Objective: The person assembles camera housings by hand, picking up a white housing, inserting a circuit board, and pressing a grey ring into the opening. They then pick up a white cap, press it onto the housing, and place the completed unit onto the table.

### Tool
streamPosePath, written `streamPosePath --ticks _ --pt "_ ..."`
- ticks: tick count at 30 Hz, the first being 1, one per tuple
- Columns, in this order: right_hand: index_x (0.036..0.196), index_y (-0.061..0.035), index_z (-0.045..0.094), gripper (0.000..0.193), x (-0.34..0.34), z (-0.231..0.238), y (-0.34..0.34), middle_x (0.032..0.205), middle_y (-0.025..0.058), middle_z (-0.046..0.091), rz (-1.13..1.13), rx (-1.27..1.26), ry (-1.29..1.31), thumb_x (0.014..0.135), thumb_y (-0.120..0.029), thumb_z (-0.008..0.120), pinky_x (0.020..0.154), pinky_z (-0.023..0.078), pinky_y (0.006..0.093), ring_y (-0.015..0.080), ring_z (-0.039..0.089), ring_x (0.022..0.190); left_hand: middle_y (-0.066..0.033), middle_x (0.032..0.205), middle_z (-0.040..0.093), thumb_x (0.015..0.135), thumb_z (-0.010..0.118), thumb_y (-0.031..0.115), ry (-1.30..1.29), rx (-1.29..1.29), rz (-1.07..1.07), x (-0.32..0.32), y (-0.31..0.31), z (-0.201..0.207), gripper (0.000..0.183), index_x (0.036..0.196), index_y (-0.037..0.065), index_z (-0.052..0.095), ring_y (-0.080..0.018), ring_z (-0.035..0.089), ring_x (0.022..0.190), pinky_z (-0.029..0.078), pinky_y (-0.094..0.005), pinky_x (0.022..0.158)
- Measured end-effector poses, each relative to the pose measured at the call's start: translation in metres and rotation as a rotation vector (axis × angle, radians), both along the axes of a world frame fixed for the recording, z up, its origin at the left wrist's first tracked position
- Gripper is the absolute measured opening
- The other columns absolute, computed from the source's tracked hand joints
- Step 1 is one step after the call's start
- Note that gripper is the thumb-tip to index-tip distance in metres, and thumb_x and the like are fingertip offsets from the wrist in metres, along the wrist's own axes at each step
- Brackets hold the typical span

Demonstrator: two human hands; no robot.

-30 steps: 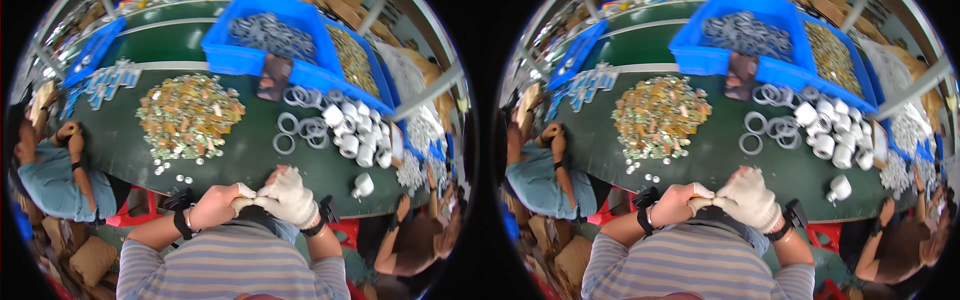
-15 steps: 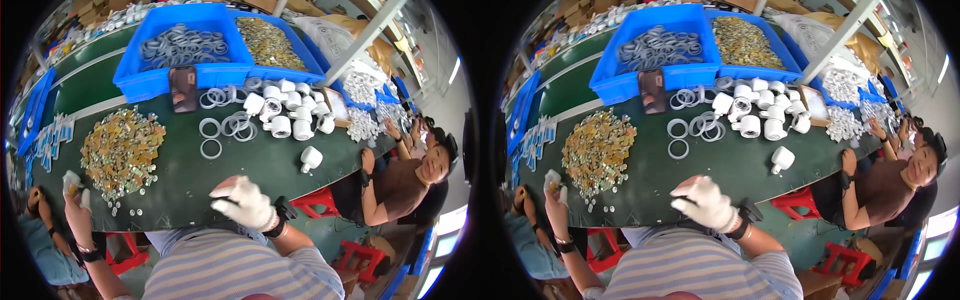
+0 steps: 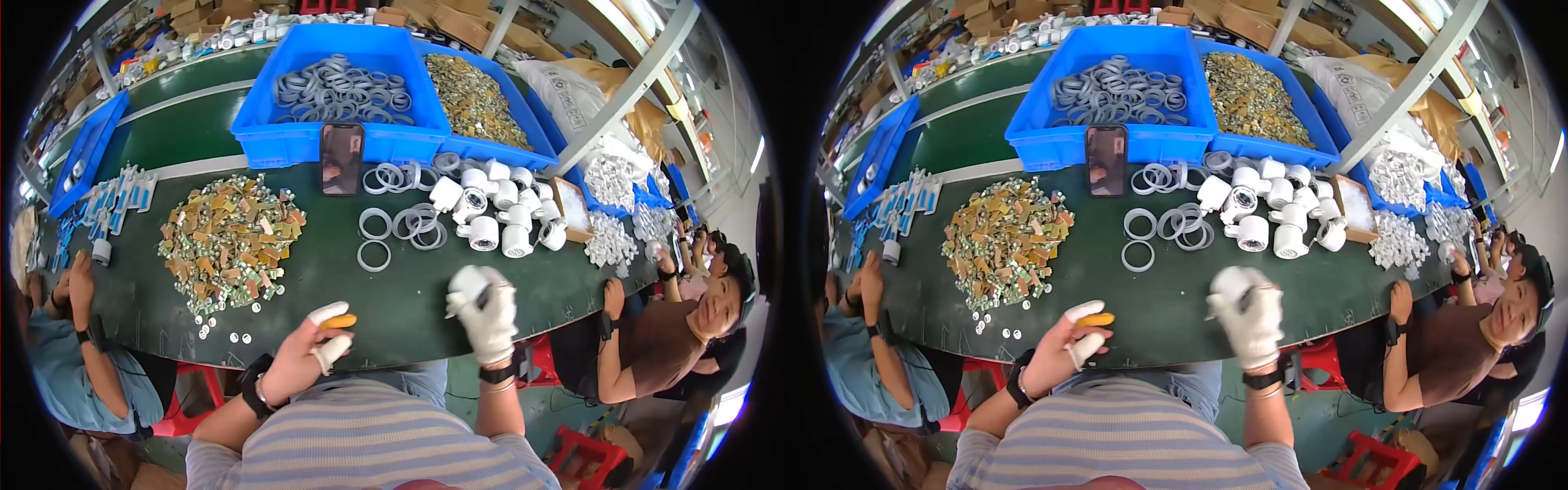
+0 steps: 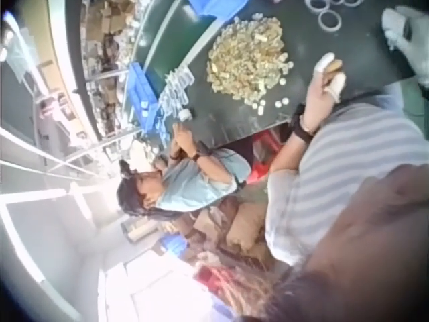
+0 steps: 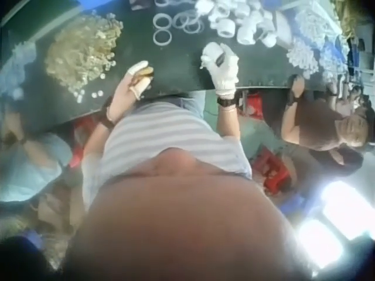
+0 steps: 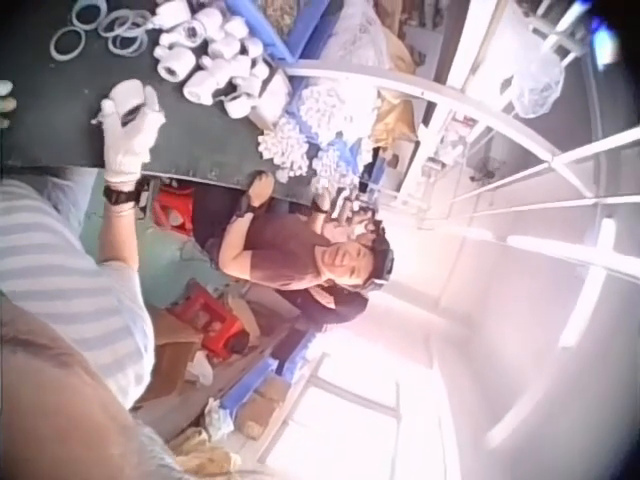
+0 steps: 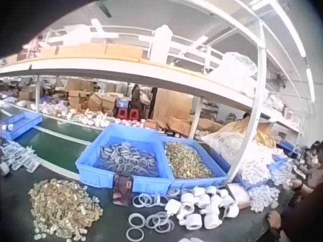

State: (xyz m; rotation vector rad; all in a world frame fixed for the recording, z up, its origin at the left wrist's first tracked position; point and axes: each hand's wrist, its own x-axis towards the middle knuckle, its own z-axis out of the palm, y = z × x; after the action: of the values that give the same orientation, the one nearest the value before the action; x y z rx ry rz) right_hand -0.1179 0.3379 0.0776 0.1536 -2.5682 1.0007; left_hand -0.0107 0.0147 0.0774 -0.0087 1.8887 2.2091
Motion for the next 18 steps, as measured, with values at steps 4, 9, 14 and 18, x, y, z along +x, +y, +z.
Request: streamPosePath --ticks 4,9,14,18 --pt "0.127 -0.0073 0.063 0.065 0.025 0.034 -0.11 0.111 0.0179 0.068 0.518 0.082 0.124 0.074 -0.033 0.092 0.087 0.055 0.0477 0.0363 0.067 0.099 -0.011 0.155 0.045 0.103 0.067 0.008 0.074 0.159 -0.037 -0.009 0.016 -0.001 0.078 0.166 0.014 0.02 -0.0184 0.054 0.134 0.051 -0.0342 0.104" --pt "0.132 -0.0073 0.064 0.051 0.003 0.046 -0.125 0.103 0.0142 0.068 0.826 -0.238 -0.051 0.086 -0.022 0.083 0.077 0.059 0.0434 0.0313 0.07 0.09 -0.0089 0.13 0.059 0.103 0.068 0.015 -0.171 0.384 0.264 -0.005 -0.015 0.014 0.077 0.164 0.018 0.021 -0.0213 0.07 0.1 0.061 -0.0383 0.088" --pt "0.106 -0.007 0.068 0.024 -0.053 -0.011 -0.131 0.099 0.0175 0.068 0.565 0.423 0.065 0.086 -0.014 0.08 0.081 0.056 0.0409 0.0366 0.068 0.089 -0.013 0.131 0.061 0.101 0.071 0.03 -0.154 0.426 0.305 0.012 -0.029 0.021 0.077 0.163 0.021 0.027 -0.0282 0.072 0.099 0.063 -0.047 0.085" --pt "0.099 -0.0038 0.068 0.016 -0.033 0.004 -0.105 0.094 0.0128 0.069 0.677 -0.255 -0.08 0.091 -0.014 0.077 0.08 0.055 0.0359 0.0257 0.068 0.085 -0.0132 0.133 0.06 0.094 0.078 0.028 -0.2 0.294 0.213 0.009 -0.037 0.027 0.08 0.159 0.019 0.032 -0.0288 0.072 0.103 0.063 -0.0463 0.087"
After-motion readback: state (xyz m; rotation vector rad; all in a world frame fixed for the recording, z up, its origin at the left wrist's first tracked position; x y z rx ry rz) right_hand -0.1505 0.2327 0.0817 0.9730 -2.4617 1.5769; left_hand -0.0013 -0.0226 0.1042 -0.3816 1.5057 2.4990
